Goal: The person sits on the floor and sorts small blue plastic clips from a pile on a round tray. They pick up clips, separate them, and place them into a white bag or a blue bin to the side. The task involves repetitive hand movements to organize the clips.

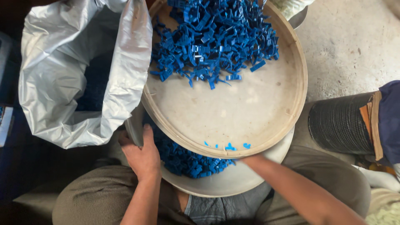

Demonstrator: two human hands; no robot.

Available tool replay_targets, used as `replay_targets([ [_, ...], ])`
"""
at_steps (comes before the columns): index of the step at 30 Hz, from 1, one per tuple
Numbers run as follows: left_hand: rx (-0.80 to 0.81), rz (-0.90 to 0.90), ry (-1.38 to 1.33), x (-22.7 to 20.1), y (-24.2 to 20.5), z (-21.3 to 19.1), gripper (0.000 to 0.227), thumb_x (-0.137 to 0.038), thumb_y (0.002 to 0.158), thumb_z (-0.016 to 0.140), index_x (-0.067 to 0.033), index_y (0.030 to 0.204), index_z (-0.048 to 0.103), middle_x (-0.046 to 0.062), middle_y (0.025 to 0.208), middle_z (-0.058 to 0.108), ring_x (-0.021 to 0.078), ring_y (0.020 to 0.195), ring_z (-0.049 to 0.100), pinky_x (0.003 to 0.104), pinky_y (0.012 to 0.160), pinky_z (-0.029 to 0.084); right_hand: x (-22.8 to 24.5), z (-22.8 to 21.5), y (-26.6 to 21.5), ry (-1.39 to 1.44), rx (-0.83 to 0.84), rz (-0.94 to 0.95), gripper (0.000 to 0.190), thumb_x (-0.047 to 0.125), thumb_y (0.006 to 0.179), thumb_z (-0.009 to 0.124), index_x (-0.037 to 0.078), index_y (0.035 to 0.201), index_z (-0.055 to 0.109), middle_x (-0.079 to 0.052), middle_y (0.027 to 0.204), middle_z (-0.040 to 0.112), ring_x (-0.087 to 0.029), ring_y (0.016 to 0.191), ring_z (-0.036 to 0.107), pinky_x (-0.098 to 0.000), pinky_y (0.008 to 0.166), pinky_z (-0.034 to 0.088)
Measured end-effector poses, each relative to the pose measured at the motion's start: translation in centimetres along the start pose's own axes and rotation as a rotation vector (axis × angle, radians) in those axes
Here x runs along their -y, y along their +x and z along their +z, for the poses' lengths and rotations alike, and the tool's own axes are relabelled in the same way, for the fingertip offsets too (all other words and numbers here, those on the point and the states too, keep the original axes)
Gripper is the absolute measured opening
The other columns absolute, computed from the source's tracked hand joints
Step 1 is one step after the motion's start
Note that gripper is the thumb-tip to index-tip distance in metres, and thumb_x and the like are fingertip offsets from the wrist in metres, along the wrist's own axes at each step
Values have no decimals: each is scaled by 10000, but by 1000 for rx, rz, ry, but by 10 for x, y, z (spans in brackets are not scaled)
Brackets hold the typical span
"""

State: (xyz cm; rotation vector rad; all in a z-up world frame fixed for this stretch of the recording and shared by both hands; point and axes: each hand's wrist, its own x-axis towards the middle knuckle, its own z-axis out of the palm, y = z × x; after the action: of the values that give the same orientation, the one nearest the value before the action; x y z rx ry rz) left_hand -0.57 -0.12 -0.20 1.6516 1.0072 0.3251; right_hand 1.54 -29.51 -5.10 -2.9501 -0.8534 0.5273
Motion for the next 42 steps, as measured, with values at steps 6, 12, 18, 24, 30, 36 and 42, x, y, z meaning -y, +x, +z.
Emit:
replay_targets([
  [6, -3, 8, 4, 0, 3, -1, 561, -369, 933, 694, 26, 1293, 524, 205, 1220, 607, 346, 1129, 615, 416, 992, 455, 59, 13, -10, 192, 320, -214, 434, 297, 882, 663, 145, 1289, 649, -152, 1232, 658, -372, 1217, 593, -504, 1028, 457],
  [12, 3, 14, -3, 3, 4, 2, 544, -375, 942, 682, 32, 1267, 526, 205, 1199, 612, 337, 1105, 620, 414, 987, 461, 100, 10, 31, 312, 352, -186, 492, 229, 840, 665, 74, 1305, 623, -227, 1135, 620, -441, 1121, 597, -517, 939, 457],
  [18, 3, 28, -9, 8, 6, 3, 548, -379, 949, 674, 39, 1268, 520, 212, 1191, 609, 334, 1096, 619, 409, 973, 461, 114, 20, 64, 461, 175, 178, 425, 374, 1026, 538, 135, 1373, 596, -192, 1421, 568, -398, 1318, 525, -485, 1107, 391],
  [24, 5, 2, -15, 4, 7, 0, 522, -385, 958, 644, 27, 1259, 537, 201, 1182, 616, 328, 1089, 621, 404, 974, 461, 97, 56, 95, 323, -452, -41, 482, 202, 963, 538, 80, 1429, 557, -250, 1463, 553, -442, 1308, 525, -502, 1091, 382],
  [30, -4, 30, -38, 8, 8, 4, 529, -378, 969, 649, 24, 1290, 522, 195, 1203, 611, 308, 1090, 615, 401, 978, 457, 102, 45, 63, 442, -360, -97, 446, 177, 970, 580, 128, 1413, 604, -199, 1427, 605, -416, 1298, 577, -485, 1112, 426],
  [36, 9, 13, -95, 7, 6, 5, 503, -333, 959, 682, 11, 1286, 516, 166, 1179, 628, 267, 1064, 615, 375, 965, 472, 110, 43, 65, 335, -73, -252, 486, 295, 924, 548, 203, 1398, 609, -115, 1469, 591, -356, 1306, 533, -499, 1101, 361],
  [42, 23, -52, -111, 2, 5, 2, 482, -321, 954, 685, 4, 1270, 519, 152, 1170, 616, 256, 1042, 618, 365, 936, 489, 48, 25, 90, 248, -309, 1, 546, 350, 889, 596, 262, 1428, 589, -111, 1518, 504, -364, 1368, 433, -511, 1134, 296],
])
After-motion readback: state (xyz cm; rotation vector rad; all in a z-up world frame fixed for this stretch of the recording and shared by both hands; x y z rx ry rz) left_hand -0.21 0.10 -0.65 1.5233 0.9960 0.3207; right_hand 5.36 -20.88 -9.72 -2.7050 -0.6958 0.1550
